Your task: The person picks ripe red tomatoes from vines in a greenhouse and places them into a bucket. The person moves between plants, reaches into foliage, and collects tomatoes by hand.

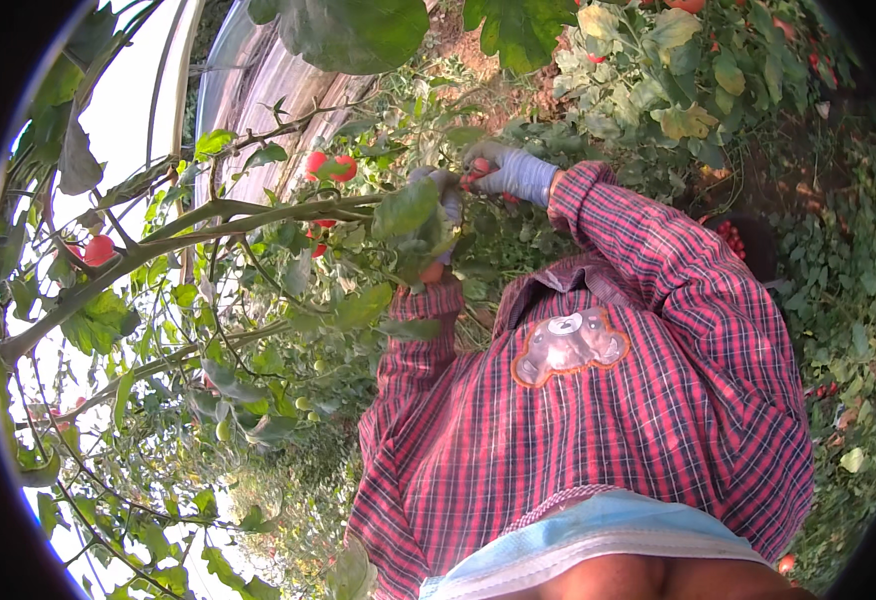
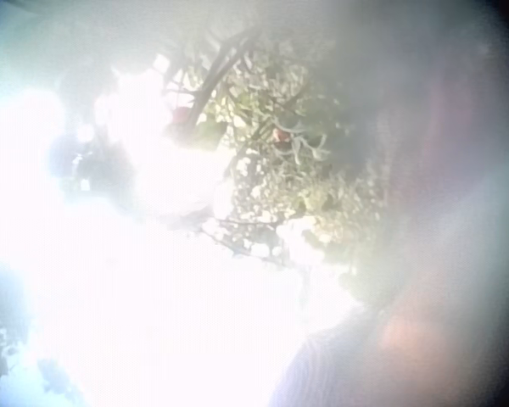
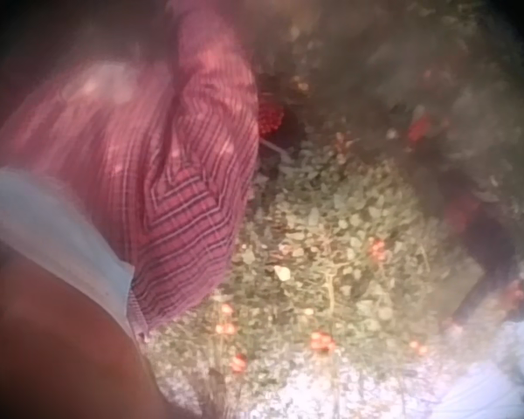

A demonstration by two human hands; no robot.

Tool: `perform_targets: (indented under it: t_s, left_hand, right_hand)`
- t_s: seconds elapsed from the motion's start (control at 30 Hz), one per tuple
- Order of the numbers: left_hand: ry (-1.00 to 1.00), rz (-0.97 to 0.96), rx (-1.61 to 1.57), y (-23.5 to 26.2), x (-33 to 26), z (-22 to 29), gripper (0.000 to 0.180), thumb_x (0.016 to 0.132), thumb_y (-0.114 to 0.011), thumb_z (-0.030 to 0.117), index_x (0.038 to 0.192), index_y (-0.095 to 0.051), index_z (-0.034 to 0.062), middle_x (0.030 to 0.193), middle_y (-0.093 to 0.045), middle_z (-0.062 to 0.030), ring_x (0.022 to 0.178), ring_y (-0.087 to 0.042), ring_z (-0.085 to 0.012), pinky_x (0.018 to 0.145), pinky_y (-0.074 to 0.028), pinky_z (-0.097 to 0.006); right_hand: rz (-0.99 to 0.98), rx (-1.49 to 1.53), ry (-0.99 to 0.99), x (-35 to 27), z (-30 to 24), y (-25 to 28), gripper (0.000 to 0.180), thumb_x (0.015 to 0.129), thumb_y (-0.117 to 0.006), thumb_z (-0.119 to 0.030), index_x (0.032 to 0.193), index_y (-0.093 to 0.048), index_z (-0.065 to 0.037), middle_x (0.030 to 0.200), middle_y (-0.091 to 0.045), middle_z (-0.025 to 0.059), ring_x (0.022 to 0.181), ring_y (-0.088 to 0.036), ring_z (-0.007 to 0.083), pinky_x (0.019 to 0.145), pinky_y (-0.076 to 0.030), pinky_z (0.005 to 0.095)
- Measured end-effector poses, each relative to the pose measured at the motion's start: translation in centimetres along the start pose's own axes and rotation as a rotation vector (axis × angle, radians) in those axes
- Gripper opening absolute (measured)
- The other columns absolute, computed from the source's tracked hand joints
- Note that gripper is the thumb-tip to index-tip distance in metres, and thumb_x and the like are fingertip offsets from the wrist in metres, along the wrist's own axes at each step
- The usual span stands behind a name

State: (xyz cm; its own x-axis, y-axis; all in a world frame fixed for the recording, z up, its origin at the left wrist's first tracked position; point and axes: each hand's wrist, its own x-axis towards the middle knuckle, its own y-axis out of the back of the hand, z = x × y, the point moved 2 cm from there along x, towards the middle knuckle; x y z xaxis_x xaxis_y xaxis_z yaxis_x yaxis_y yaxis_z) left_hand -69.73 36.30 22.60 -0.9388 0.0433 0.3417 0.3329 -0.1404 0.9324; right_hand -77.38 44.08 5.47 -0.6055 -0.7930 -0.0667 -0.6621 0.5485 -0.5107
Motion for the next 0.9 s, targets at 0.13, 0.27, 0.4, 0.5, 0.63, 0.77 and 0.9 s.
perform_targets:
  t_s: [0.13, 0.27, 0.4, 0.5, 0.63, 0.77, 0.9]
  left_hand:
    - [-0.041, 0.015, 0.105, -0.1, -0.4, -0.3, 0.01, 0.074, -0.067, 0.013, 0.082, -0.062, 0.0157, 0.08, -0.059, -0.0062, 0.076, -0.059, -0.026, 0.064, -0.046, -0.038]
    - [-0.022, 0.003, 0.089, -1.5, -1.9, -1.5, 0.009, 0.074, -0.066, 0.014, 0.082, -0.062, 0.0164, 0.078, -0.058, -0.0062, 0.076, -0.058, -0.0265, 0.065, -0.046, -0.039]
    - [-0.012, -0.009, 0.121, -1.7, -1.3, -0.9, 0.009, 0.075, -0.065, 0.013, 0.083, -0.062, 0.0166, 0.078, -0.058, -0.0067, 0.077, -0.058, -0.0265, 0.066, -0.045, -0.039]
    - [0.042, -0.071, 0.058, -1.5, -1.0, -0.9, 0.009, 0.076, -0.065, 0.012, 0.084, -0.065, 0.0145, 0.082, -0.06, -0.0058, 0.083, -0.058, -0.0268, 0.071, -0.046, -0.039]
    - [0.081, -0.138, -0.001, -2.2, -1.2, -1.4, 0.012, 0.077, -0.065, 0.01, 0.089, -0.067, 0.0132, 0.087, -0.061, -0.0065, 0.087, -0.058, -0.0278, 0.076, -0.046, -0.039]
    - [0.181, -0.147, -0.199, -3.9, -1.9, -3.0, 0.017, 0.078, -0.063, 0.009, 0.093, -0.068, 0.0123, 0.092, -0.061, -0.0094, 0.089, -0.059, -0.0288, 0.079, -0.046, -0.039]
    - [0.28, -0.122, -0.265, -4.5, -2.8, -5.2, 0.018, 0.078, -0.061, 0.008, 0.095, -0.068, 0.0117, 0.094, -0.06, -0.0107, 0.091, -0.059, -0.0294, 0.081, -0.047, -0.04]
  right_hand:
    - [0.066, -0.686, 0.107, -0.6, -2.0, 0.5, 0.038, 0.074, -0.073, -0.022, 0.11, -0.062, -0.019, 0.094, -0.068, 0.0055, 0.083, -0.065, 0.0181, 0.074, -0.05, 0.0336]
    - [-0.107, -1.013, 0.0, -2.0, -6.0, 0.4, 0.036, 0.071, -0.07, -0.027, 0.106, -0.064, -0.019, 0.094, -0.066, 0.0102, 0.086, -0.065, 0.0262, 0.076, -0.05, 0.0385]
    - [-0.212, -1.05, -0.08, -0.8, -6.5, 1.6, 0.041, 0.069, -0.071, -0.028, 0.108, -0.064, -0.019, 0.094, -0.067, 0.0091, 0.086, -0.065, 0.0244, 0.076, -0.051, 0.0378]
    - [-0.214, -0.788, -0.178, -1.4, -6.4, 2.4, 0.041, 0.07, -0.073, -0.024, 0.11, -0.064, -0.018, 0.094, -0.067, 0.0062, 0.084, -0.064, 0.0174, 0.073, -0.051, 0.0334]
    - [-0.122, -0.314, -0.382, -2.3, -5.8, 2.2, 0.039, 0.074, -0.071, -0.022, 0.111, -0.064, -0.013, 0.091, -0.066, 0.0044, 0.082, -0.061, 0.0157, 0.071, -0.05, 0.0318]
    - [-0.324, -0.403, -0.309, -1.5, -2.3, 2.7, 0.039, 0.076, -0.068, -0.019, 0.114, -0.062, -0.011, 0.088, -0.065, 0.0034, 0.075, -0.059, 0.0139, 0.064, -0.05, 0.0305]
    - [-0.61, -0.345, -0.382, -3.1, -1.0, 3.2, 0.046, 0.076, -0.067, -0.017, 0.12, -0.057, -0.007, 0.094, -0.063, 0.0072, 0.07, -0.057, 0.0122, 0.054, -0.048, 0.0287]
